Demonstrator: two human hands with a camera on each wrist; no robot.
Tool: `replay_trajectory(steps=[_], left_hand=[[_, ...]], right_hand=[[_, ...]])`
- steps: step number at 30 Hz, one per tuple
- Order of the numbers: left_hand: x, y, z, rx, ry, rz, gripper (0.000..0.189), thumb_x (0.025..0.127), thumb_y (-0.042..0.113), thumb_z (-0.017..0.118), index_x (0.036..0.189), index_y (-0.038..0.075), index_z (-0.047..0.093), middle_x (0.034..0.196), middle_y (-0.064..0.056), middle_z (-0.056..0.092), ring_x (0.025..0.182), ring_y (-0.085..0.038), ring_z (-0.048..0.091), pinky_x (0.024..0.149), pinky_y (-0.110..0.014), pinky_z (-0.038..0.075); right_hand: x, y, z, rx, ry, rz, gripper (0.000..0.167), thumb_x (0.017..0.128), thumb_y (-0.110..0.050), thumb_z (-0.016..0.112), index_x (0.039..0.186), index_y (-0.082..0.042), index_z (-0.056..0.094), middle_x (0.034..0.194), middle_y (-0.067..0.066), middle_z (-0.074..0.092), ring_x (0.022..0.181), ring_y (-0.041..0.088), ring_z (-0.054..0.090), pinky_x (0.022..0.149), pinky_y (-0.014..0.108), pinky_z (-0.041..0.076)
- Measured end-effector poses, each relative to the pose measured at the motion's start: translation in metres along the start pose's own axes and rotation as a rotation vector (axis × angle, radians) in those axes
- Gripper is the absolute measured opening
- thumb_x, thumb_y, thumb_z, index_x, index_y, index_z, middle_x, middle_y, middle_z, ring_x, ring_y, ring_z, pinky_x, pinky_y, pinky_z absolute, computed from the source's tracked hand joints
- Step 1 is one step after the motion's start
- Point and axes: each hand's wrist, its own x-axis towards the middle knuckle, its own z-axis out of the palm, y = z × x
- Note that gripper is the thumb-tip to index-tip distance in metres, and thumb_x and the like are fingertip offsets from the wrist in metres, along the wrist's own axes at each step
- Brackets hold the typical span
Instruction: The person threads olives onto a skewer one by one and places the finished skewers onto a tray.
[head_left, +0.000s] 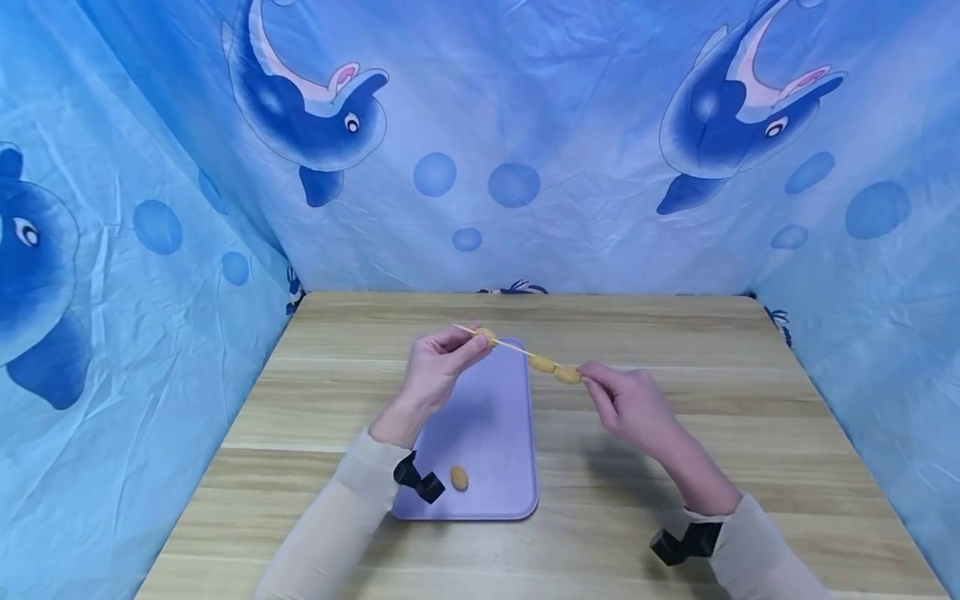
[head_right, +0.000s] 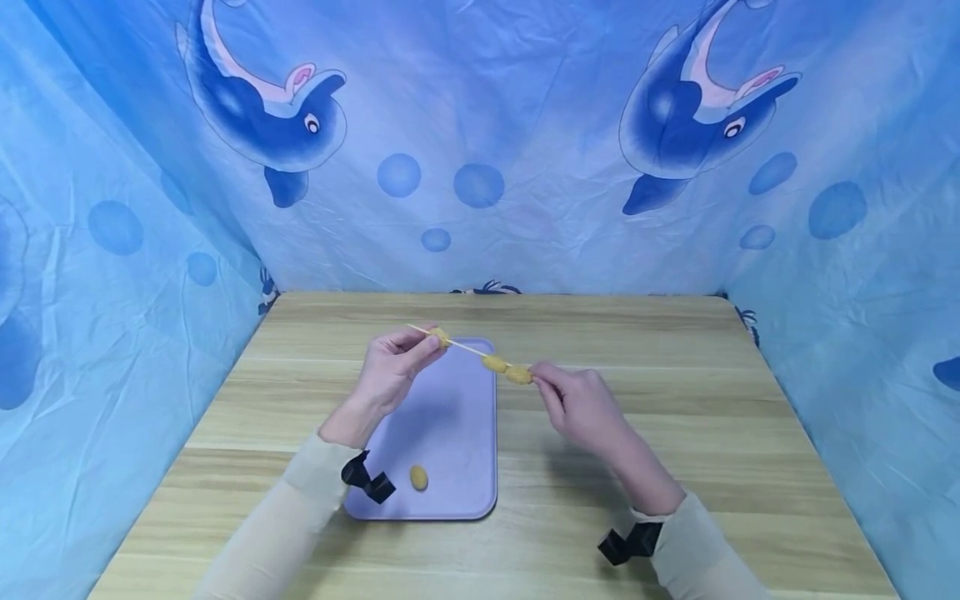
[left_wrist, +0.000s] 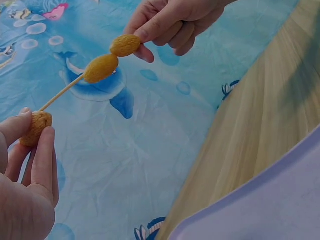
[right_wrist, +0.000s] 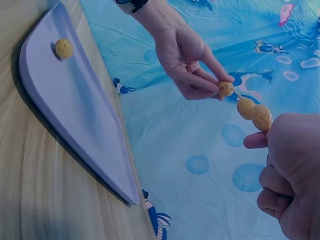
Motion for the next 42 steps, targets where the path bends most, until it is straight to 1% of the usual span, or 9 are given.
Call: replay_trajectory(steps=[3, 8, 16, 23, 31, 34, 36, 39, 42], left_hand=[[0.0, -0.002, 0.0, 0.007, -0.012, -0.007, 0.04, 0.097, -0.014, 0.066, 0.087, 0.02, 0.084, 0.106, 0.003, 0.079, 0.092, -0.01, 0.079, 0.095, -0.029, 0.066], [0.001, -0.002, 0.001, 0.009, -0.008, 0.01, 0.04, 0.096, -0.015, 0.066, 0.087, 0.02, 0.084, 0.107, 0.002, 0.079, 0.091, -0.009, 0.079, 0.094, -0.028, 0.066], [0.001, -0.003, -0.004, 0.02, -0.003, -0.008, 0.041, 0.097, -0.014, 0.065, 0.087, 0.021, 0.084, 0.108, 0.005, 0.079, 0.093, -0.008, 0.079, 0.095, -0.027, 0.066], [0.001, -0.004, -0.003, -0.001, -0.033, -0.009, 0.042, 0.098, -0.015, 0.063, 0.089, 0.021, 0.083, 0.112, 0.004, 0.078, 0.095, -0.009, 0.079, 0.097, -0.028, 0.066], [0.002, -0.002, -0.002, 0.008, -0.06, -0.005, 0.037, 0.098, -0.012, 0.065, 0.092, 0.02, 0.083, 0.116, 0.002, 0.078, 0.101, -0.01, 0.078, 0.1, -0.03, 0.065], [0.001, -0.002, -0.001, -0.021, -0.046, -0.009, 0.041, 0.098, -0.014, 0.063, 0.09, 0.02, 0.083, 0.114, 0.003, 0.078, 0.099, -0.009, 0.078, 0.099, -0.029, 0.065], [0.0, -0.002, 0.0, -0.035, -0.029, -0.008, 0.042, 0.098, -0.015, 0.063, 0.088, 0.02, 0.084, 0.111, 0.003, 0.079, 0.095, -0.009, 0.078, 0.096, -0.028, 0.066], [-0.002, -0.004, 0.004, -0.036, -0.012, -0.002, 0.04, 0.098, -0.014, 0.064, 0.087, 0.02, 0.083, 0.101, 0.003, 0.081, 0.089, -0.01, 0.079, 0.091, -0.028, 0.067], [-0.003, -0.006, 0.007, -0.029, -0.017, -0.001, 0.039, 0.098, -0.013, 0.065, 0.086, 0.02, 0.082, 0.091, 0.004, 0.082, 0.086, -0.01, 0.08, 0.088, -0.027, 0.068]], right_hand=[[0.0, 0.0, 0.003, 0.012, 0.0, 0.0, 0.02, 0.092, 0.01, 0.068, 0.098, -0.009, 0.073, 0.059, -0.01, 0.043, 0.053, -0.008, 0.028, 0.041, 0.011, 0.029], [0.002, -0.002, 0.006, 0.028, -0.004, 0.025, 0.019, 0.094, 0.009, 0.068, 0.099, -0.009, 0.073, 0.059, -0.01, 0.043, 0.053, -0.009, 0.028, 0.04, 0.012, 0.028], [0.003, -0.005, 0.009, 0.065, -0.077, 0.098, 0.016, 0.101, 0.003, 0.064, 0.097, -0.01, 0.072, 0.06, -0.011, 0.041, 0.052, -0.007, 0.028, 0.039, 0.016, 0.031], [0.003, -0.001, 0.005, 0.196, -0.162, 0.223, 0.021, 0.109, -0.003, 0.056, 0.096, -0.013, 0.07, 0.062, -0.013, 0.034, 0.05, -0.004, 0.027, 0.04, 0.018, 0.029], [0.004, -0.003, 0.002, 0.253, -0.227, 0.305, 0.024, 0.111, -0.008, 0.054, 0.096, -0.015, 0.071, 0.063, -0.011, 0.036, 0.05, -0.002, 0.03, 0.041, 0.02, 0.028], [0.004, -0.003, 0.003, 0.255, -0.2, 0.294, 0.022, 0.11, -0.006, 0.056, 0.097, -0.013, 0.073, 0.062, -0.011, 0.036, 0.049, -0.002, 0.03, 0.04, 0.019, 0.028], [0.003, -0.002, 0.005, 0.229, -0.16, 0.25, 0.02, 0.108, -0.004, 0.059, 0.099, -0.012, 0.074, 0.06, -0.012, 0.037, 0.048, -0.004, 0.029, 0.039, 0.018, 0.029], [0.002, -0.002, 0.008, 0.128, -0.084, 0.141, 0.016, 0.103, 0.002, 0.064, 0.102, -0.009, 0.075, 0.059, -0.011, 0.04, 0.049, -0.006, 0.028, 0.038, 0.016, 0.029], [0.003, -0.002, 0.01, 0.009, -0.022, 0.041, 0.015, 0.097, 0.005, 0.069, 0.103, -0.008, 0.075, 0.058, -0.01, 0.044, 0.051, -0.007, 0.028, 0.04, 0.014, 0.03]])
